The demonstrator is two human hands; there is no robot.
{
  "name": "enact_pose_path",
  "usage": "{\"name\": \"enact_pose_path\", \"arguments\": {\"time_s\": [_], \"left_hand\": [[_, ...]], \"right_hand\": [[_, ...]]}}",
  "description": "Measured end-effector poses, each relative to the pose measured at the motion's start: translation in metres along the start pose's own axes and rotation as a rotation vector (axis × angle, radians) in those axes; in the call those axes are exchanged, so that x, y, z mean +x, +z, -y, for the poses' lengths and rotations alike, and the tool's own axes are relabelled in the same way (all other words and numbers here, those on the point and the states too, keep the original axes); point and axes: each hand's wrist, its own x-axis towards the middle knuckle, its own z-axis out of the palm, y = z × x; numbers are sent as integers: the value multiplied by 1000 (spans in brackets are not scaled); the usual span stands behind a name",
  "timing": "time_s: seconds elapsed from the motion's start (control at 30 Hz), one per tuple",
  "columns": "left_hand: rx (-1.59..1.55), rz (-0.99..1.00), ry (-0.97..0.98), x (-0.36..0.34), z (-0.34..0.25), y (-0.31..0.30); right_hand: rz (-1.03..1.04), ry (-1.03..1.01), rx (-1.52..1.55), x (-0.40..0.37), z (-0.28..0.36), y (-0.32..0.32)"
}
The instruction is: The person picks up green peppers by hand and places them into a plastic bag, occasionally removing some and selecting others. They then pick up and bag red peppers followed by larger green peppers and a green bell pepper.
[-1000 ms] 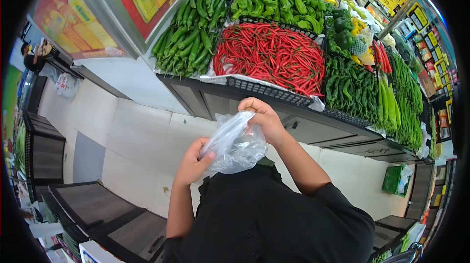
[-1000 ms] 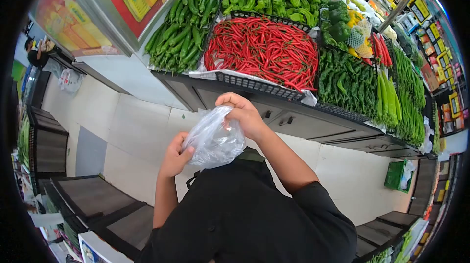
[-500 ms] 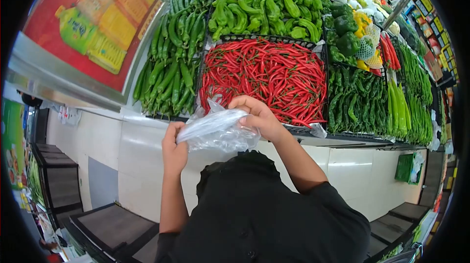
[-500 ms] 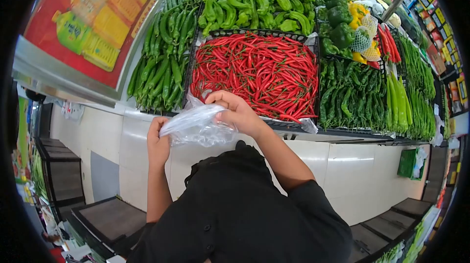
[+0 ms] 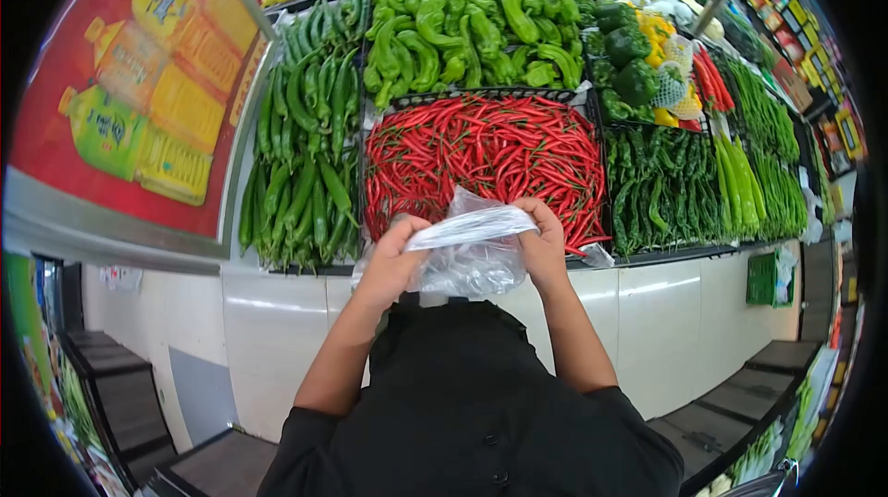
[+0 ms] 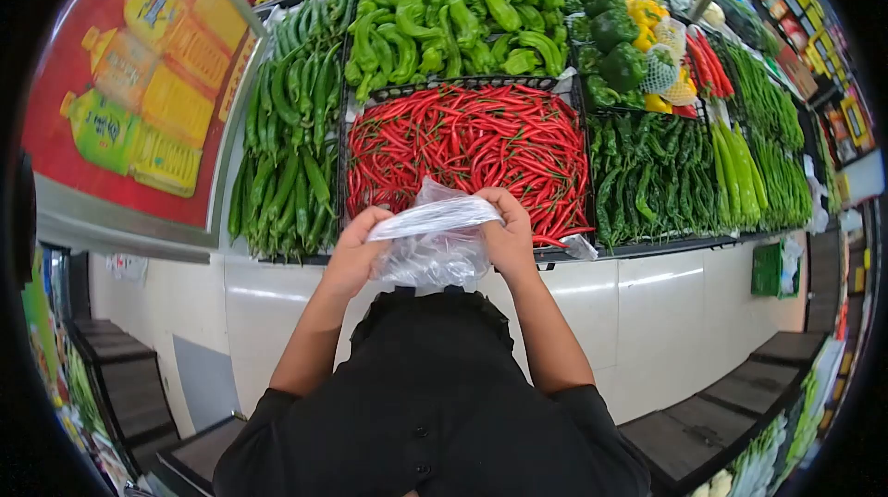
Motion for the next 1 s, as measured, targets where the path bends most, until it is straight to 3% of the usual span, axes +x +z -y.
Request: {"name": "enact_pose_path", "arguments": {"time_s": [0.2,0.3,0.37,0.43,0.57,0.73,0.93,1.0], "left_hand": [[148,388,-75,15,-14,-12],[55,377,27,18,-13,-31],[-20,201,-35,20,-17,-69],[-82,-157,101,22,-29,-103],[-183,-629,346,21,-51,-181],[-15,-631,336,27,-29,-233],[54,-498,229,30,7,-251],[91,-495,217,30,7,-249]], "right_hand": [[-264,56,125,0,5,28],[-236,43,39,8,-4,47],[-144,53,-112,16,-4,63],[91,158,-131,26,6,76],[211,172,-201,67,13,112],[77,109,-422,151,-6,152],[-52,-125,-1111,246,-28,183],[-104,-134,-1194,265,-26,191]]}}
